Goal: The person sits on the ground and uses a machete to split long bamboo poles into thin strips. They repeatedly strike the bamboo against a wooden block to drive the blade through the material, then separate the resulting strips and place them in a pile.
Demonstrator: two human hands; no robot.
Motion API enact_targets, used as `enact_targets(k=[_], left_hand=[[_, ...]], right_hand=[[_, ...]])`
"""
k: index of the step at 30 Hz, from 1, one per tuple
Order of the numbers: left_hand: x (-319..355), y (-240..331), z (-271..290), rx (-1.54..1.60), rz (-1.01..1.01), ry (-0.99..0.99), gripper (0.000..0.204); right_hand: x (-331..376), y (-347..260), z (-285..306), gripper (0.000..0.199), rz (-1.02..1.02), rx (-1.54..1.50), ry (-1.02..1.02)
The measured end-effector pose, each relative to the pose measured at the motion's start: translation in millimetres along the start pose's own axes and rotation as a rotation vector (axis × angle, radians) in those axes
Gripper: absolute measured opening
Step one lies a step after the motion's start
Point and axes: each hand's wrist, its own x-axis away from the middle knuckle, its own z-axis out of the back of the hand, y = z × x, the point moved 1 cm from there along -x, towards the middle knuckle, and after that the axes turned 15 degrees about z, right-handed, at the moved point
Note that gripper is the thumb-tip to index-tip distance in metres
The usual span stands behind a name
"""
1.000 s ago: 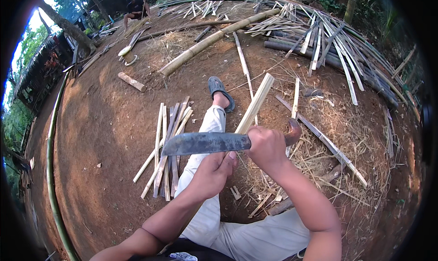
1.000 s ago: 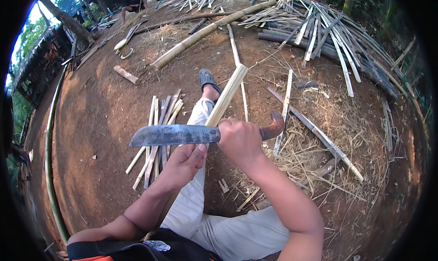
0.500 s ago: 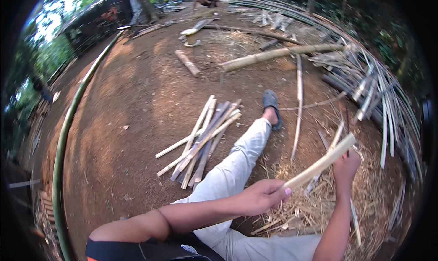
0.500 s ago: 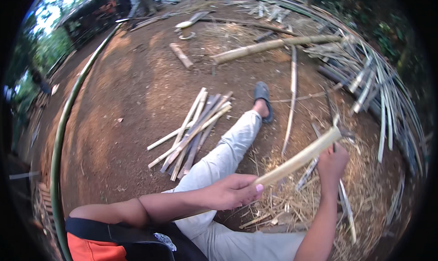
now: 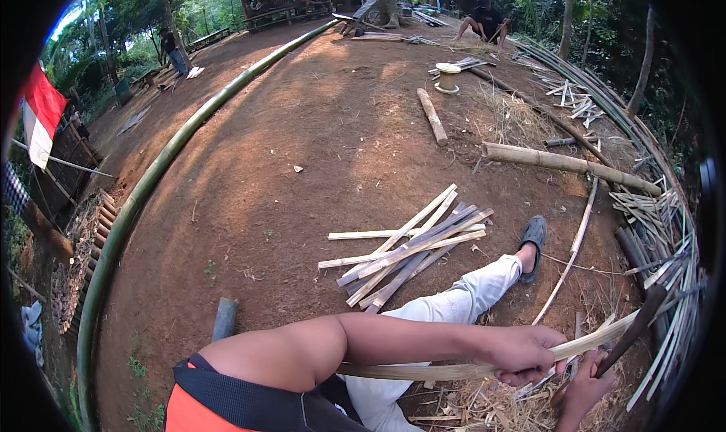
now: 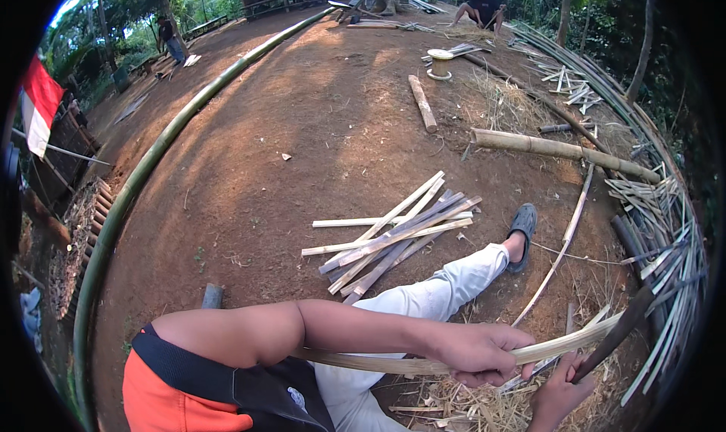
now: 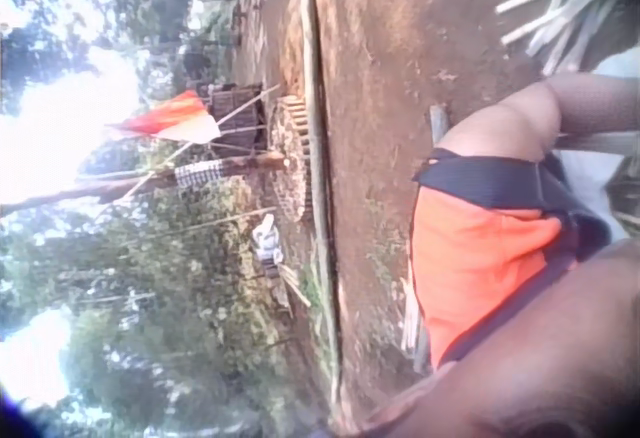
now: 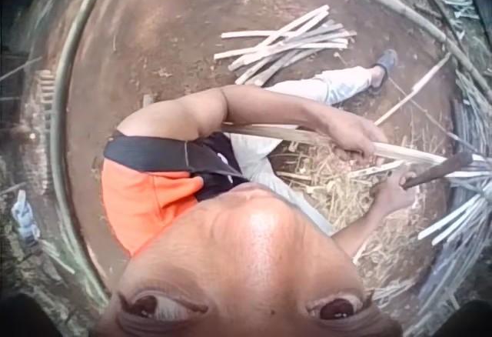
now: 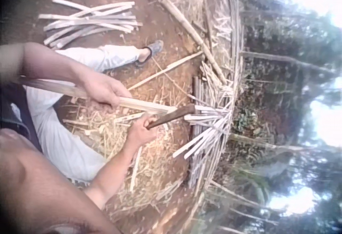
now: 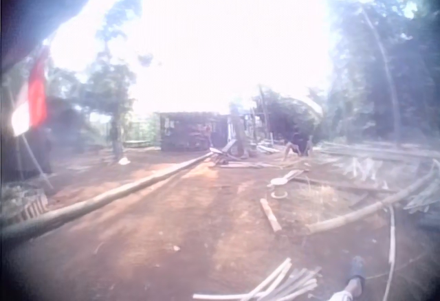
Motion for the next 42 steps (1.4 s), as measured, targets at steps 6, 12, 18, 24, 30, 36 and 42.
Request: enact_targets(k=[6, 12, 18, 24, 30, 36, 42], left_hand=[[0, -5, -9, -0.448, -0.365, 0.432, 0.04], [-17, -18, 13, -0.405, -0.374, 0.527, 0.049], [13, 13, 28, -0.181, 0.131, 0.517, 0.064], [8, 23, 14, -0.15, 0.118, 0.523, 0.06], [-12, -3, -13, -0.171, 0.08, 0.345, 0.033], [-17, -8, -27, -0.305, 0.134, 0.387, 0.028], [-19, -9, -40, -0.285, 0.139, 0.393, 0.023]], right_hand=[[18, -53, -9, 0.026, 0.51, 0.452, -0.343], [24, -79, -15, 0.035, 0.539, 0.542, -0.32], [28, -46, -13, 0.024, 0.45, 0.518, -0.258], [26, -37, -2, 0.017, 0.469, 0.47, -0.223], [26, -46, 2, 0.025, 0.452, 0.303, -0.195], [22, -42, -1, 0.014, 0.482, 0.227, -0.15], [1, -15, 25, 0.01, 0.173, 0.252, -0.014]])
